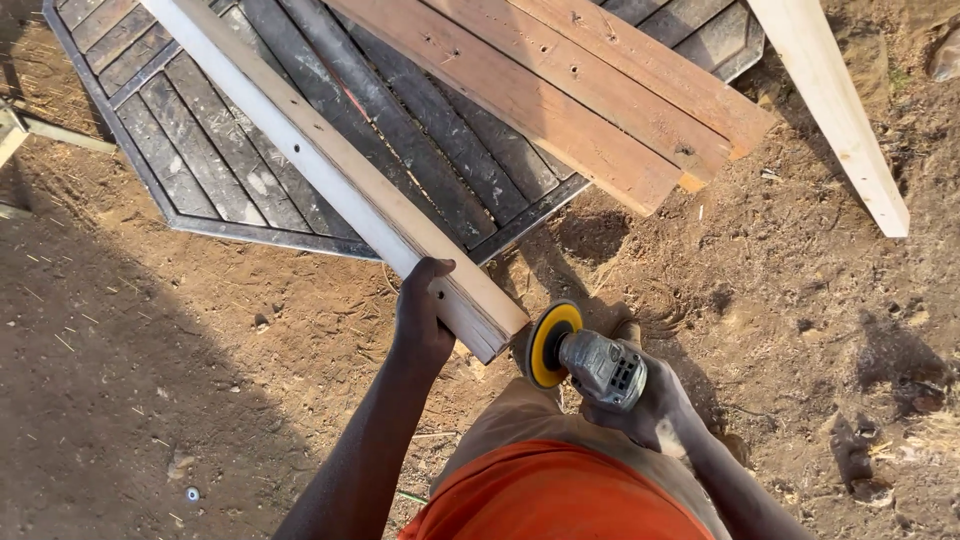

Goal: Sanding a wooden plank with an angle grinder and then carrying it away.

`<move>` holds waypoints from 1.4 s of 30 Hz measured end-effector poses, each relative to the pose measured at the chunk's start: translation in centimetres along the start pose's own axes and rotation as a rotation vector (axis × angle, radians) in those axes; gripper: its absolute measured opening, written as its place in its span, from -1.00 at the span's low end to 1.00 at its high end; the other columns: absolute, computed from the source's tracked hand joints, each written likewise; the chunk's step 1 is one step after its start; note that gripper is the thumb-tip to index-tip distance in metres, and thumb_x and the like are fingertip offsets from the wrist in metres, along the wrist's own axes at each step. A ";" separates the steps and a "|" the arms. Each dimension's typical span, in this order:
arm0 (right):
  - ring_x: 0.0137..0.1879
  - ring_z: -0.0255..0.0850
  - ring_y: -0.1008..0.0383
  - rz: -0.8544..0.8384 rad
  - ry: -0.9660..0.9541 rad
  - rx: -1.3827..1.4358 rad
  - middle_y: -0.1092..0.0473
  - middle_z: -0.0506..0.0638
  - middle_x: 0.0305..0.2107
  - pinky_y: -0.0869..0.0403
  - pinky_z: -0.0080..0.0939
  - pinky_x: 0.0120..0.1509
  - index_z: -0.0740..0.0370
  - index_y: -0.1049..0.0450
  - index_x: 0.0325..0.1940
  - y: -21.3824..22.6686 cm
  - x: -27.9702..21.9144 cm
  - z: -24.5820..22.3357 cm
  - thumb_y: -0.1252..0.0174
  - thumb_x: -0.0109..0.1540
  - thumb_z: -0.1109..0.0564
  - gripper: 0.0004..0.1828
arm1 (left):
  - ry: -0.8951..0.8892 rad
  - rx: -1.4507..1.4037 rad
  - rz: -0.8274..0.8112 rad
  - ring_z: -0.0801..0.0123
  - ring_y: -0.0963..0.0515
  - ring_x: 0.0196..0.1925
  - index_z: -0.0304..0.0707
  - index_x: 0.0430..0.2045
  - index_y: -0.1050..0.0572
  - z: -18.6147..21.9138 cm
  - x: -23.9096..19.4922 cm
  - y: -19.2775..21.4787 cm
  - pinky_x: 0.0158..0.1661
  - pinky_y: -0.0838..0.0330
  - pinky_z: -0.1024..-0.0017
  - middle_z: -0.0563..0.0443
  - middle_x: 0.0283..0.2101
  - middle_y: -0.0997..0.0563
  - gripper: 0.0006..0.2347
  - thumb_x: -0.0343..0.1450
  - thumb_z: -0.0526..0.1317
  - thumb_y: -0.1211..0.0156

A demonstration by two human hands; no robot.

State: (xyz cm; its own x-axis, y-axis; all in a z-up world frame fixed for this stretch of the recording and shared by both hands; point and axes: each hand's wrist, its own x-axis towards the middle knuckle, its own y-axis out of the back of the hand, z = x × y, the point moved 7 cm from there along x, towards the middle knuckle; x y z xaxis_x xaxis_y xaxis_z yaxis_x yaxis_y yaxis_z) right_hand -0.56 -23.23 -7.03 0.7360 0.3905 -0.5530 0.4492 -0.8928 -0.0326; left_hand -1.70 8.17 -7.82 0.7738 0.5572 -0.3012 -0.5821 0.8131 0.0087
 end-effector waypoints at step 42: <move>-0.03 0.01 -0.60 -0.374 -0.254 -1.667 -0.61 0.08 -0.15 -0.55 -0.04 0.03 -0.19 -0.45 0.17 -10.0 9.3 -4.2 -0.45 -0.07 -0.30 -0.24 | 0.554 -1.182 0.292 0.19 -0.66 -0.27 -0.29 -0.18 -0.61 -22.7 -4.8 1.4 -0.26 -0.45 0.36 -0.11 -0.28 -0.70 -0.25 0.40 0.48 0.21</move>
State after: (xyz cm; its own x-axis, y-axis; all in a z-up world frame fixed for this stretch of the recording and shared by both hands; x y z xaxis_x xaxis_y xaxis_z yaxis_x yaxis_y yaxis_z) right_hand 3.90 -9.74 -8.40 0.4598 0.3176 -0.8293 0.6834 0.4698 0.5588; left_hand -11.92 2.75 -28.03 0.5458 0.3144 -0.7766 -0.7908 -0.1130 -0.6015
